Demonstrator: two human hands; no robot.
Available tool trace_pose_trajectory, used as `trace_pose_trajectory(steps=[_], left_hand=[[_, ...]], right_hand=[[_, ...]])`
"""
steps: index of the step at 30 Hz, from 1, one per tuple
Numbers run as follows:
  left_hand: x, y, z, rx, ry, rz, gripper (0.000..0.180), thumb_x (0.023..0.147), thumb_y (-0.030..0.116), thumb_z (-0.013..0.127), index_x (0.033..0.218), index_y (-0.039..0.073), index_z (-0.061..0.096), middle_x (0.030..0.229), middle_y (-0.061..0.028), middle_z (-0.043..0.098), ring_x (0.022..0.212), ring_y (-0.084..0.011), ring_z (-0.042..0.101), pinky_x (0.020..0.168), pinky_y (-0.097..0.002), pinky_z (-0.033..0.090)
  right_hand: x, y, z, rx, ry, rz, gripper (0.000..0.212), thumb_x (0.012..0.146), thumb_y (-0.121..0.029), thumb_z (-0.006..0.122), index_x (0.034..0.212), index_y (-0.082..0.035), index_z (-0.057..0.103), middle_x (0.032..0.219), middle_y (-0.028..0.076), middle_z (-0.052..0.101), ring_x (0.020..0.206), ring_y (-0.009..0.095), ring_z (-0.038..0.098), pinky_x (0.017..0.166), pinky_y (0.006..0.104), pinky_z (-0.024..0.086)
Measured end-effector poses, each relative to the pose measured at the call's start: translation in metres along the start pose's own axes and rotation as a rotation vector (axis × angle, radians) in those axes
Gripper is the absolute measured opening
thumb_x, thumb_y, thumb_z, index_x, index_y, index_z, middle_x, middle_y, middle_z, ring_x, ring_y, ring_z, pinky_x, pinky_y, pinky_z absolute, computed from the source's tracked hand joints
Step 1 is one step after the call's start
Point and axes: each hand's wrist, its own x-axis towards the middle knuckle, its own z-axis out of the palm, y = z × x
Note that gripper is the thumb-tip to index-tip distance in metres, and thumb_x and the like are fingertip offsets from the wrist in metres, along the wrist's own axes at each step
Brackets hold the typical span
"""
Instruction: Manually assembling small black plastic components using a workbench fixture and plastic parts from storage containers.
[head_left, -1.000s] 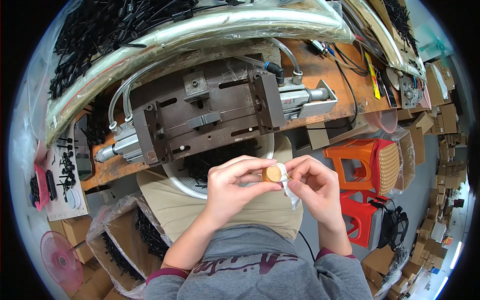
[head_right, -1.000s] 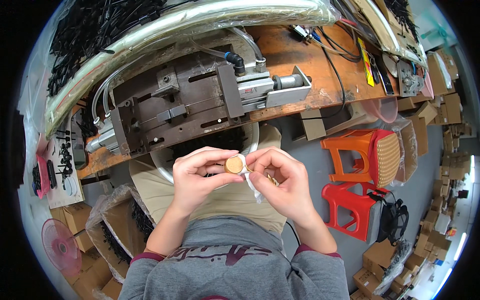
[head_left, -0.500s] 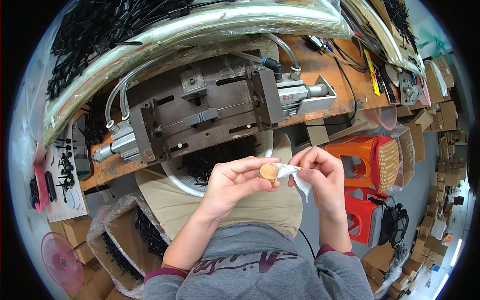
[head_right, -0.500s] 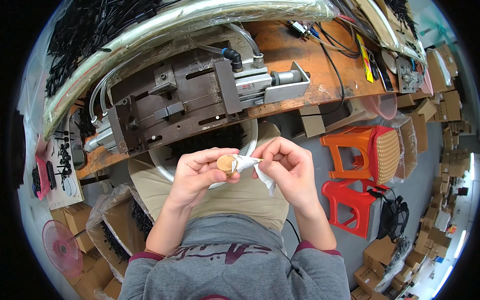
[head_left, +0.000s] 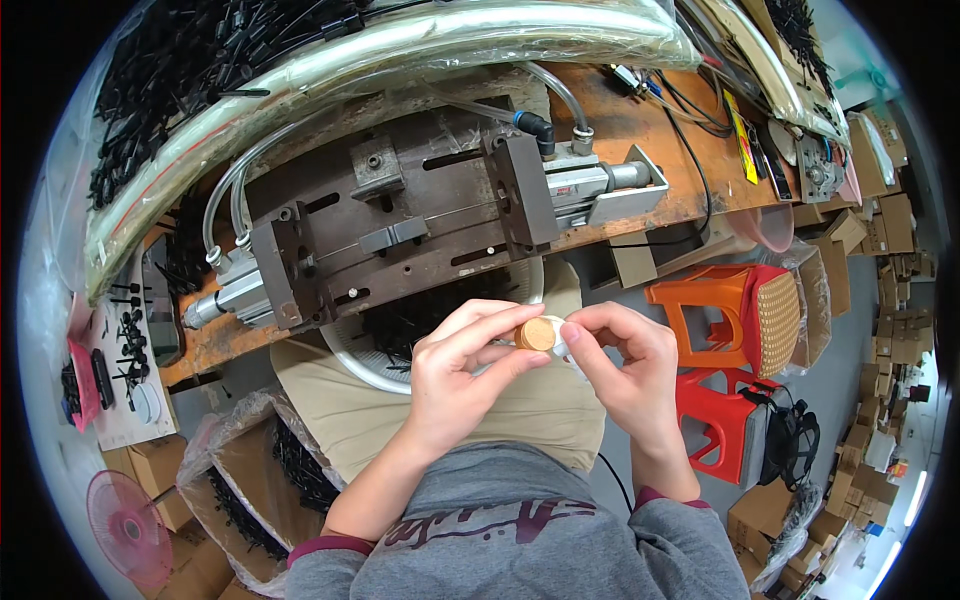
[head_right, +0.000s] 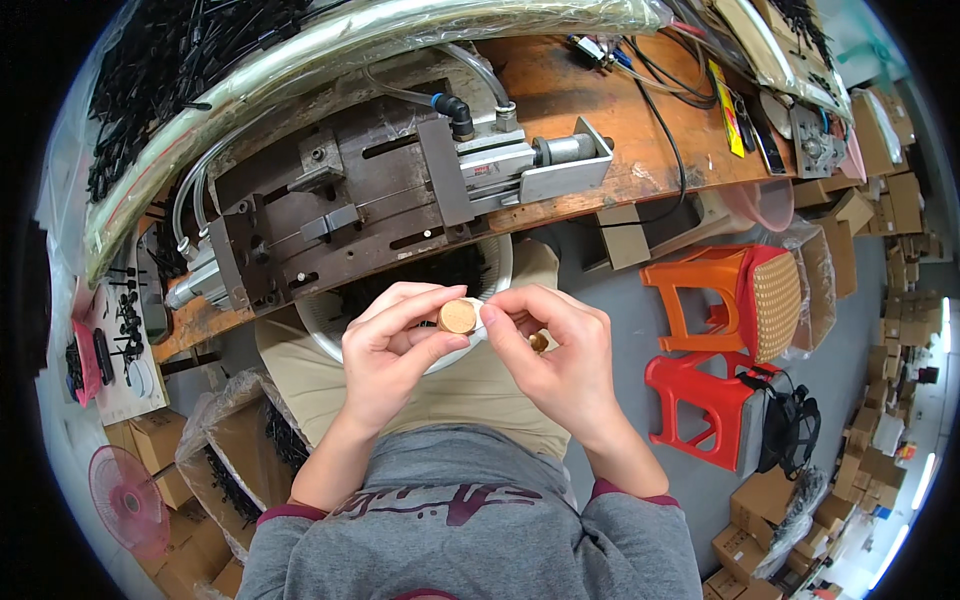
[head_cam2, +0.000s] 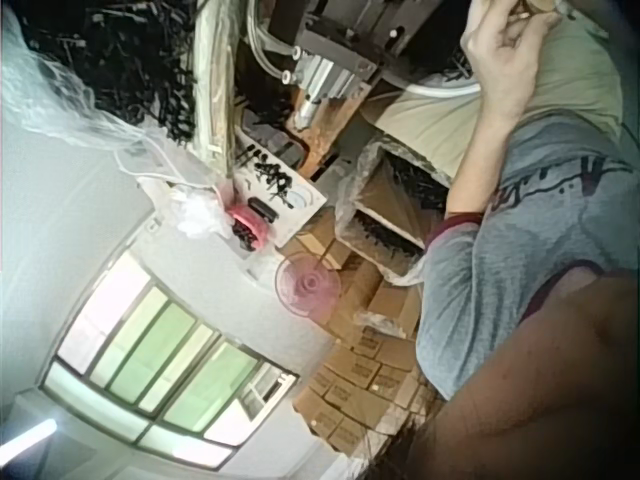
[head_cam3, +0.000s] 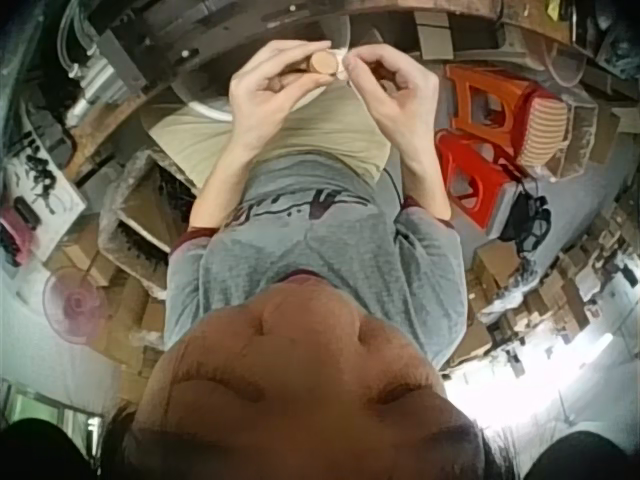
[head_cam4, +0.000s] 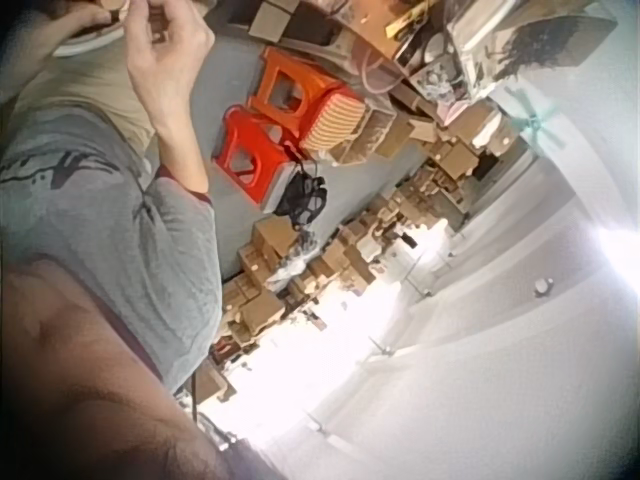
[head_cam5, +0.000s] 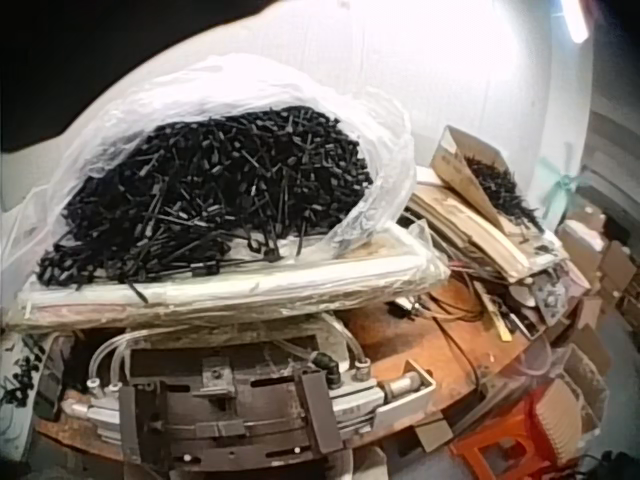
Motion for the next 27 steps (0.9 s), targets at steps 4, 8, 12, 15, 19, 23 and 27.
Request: trace_pose_trajectory(steps=[4, 8, 12, 15, 19, 23, 27], left_hand=[[0.003, -0.004, -0.005, -0.179, -0.065, -0.061, 0.037, 0.085, -0.008, 0.067, 0.121, -0.005, 0.063, 0.118, -0.0125, 0.058, 0.108, -0.0205, 0.061, 0.093, -0.0333, 0.058], [0.002, -0.009, -0.009, -0.366, -0.128, -0.146, 0.034, 0.09, 0.0, 0.065, 0.123, -0.006, 0.061, 0.118, -0.0127, 0.058, 0.108, -0.0211, 0.061, 0.095, -0.0351, 0.055], [0.003, -0.011, -0.007, -0.469, -0.139, -0.229, 0.043, 0.09, 0.018, 0.07, 0.122, -0.008, 0.06, 0.118, -0.0131, 0.058, 0.106, -0.0218, 0.061, 0.089, -0.0323, 0.057], [0.004, -0.011, -0.007, -0.49, -0.17, -0.212, 0.044, 0.089, 0.019, 0.071, 0.122, -0.008, 0.06, 0.118, -0.0134, 0.058, 0.106, -0.0218, 0.062, 0.088, -0.0323, 0.058], [0.005, -0.015, -0.011, -0.438, -0.136, -0.131, 0.037, 0.089, 0.001, 0.067, 0.124, -0.007, 0.06, 0.117, -0.0127, 0.059, 0.108, -0.0217, 0.061, 0.092, -0.0337, 0.055], [0.004, -0.009, -0.015, -0.403, -0.014, -0.195, 0.039, 0.081, -0.008, 0.072, 0.119, -0.008, 0.062, 0.113, -0.0149, 0.063, 0.101, -0.0213, 0.066, 0.089, -0.032, 0.057], [0.001, -0.009, -0.017, -0.337, 0.03, -0.136, 0.037, 0.076, -0.015, 0.071, 0.113, -0.008, 0.065, 0.11, -0.0182, 0.065, 0.095, -0.0237, 0.069, 0.085, -0.0316, 0.06]], right_hand=[[0.001, -0.004, 0.001, 0.106, -0.059, 0.08, 0.006, 0.09, -0.002, 0.065, 0.092, 0.003, 0.065, 0.084, 0.006, 0.065, 0.075, 0.009, 0.062, 0.064, 0.0218, 0.049], [0.002, -0.003, -0.004, 0.342, -0.18, 0.118, 0.008, 0.095, -0.004, 0.06, 0.097, 0.003, 0.062, 0.087, 0.003, 0.061, 0.076, 0.006, 0.058, 0.064, 0.0204, 0.047], [0.002, 0.001, -0.004, 0.455, -0.222, 0.145, 0.009, 0.097, -0.006, 0.058, 0.1, 0.003, 0.06, 0.088, 0.001, 0.06, 0.076, 0.005, 0.056, 0.064, 0.0195, 0.045], [0.003, 0.005, -0.008, 0.516, -0.26, 0.197, 0.01, 0.098, -0.006, 0.058, 0.1, 0.003, 0.06, 0.089, 0.001, 0.062, 0.078, 0.005, 0.057, 0.065, 0.0196, 0.046], [0.003, 0.01, -0.003, 0.44, -0.169, 0.108, 0.009, 0.094, -0.006, 0.064, 0.098, 0.002, 0.063, 0.091, 0.004, 0.064, 0.08, 0.006, 0.059, 0.064, 0.0203, 0.047], [0.004, 0.006, 0.0, -0.012, 0.008, -0.205, 0.015, 0.081, -0.003, 0.075, 0.094, -0.002, 0.068, 0.091, 0.006, 0.065, 0.081, 0.013, 0.062, 0.064, 0.0227, 0.048], [0.014, -0.005, -0.002, -0.302, 0.071, -0.556, 0.027, 0.066, -0.003, 0.082, 0.091, -0.009, 0.073, 0.096, 0.005, 0.065, 0.084, 0.022, 0.061, 0.069, 0.0308, 0.049]])
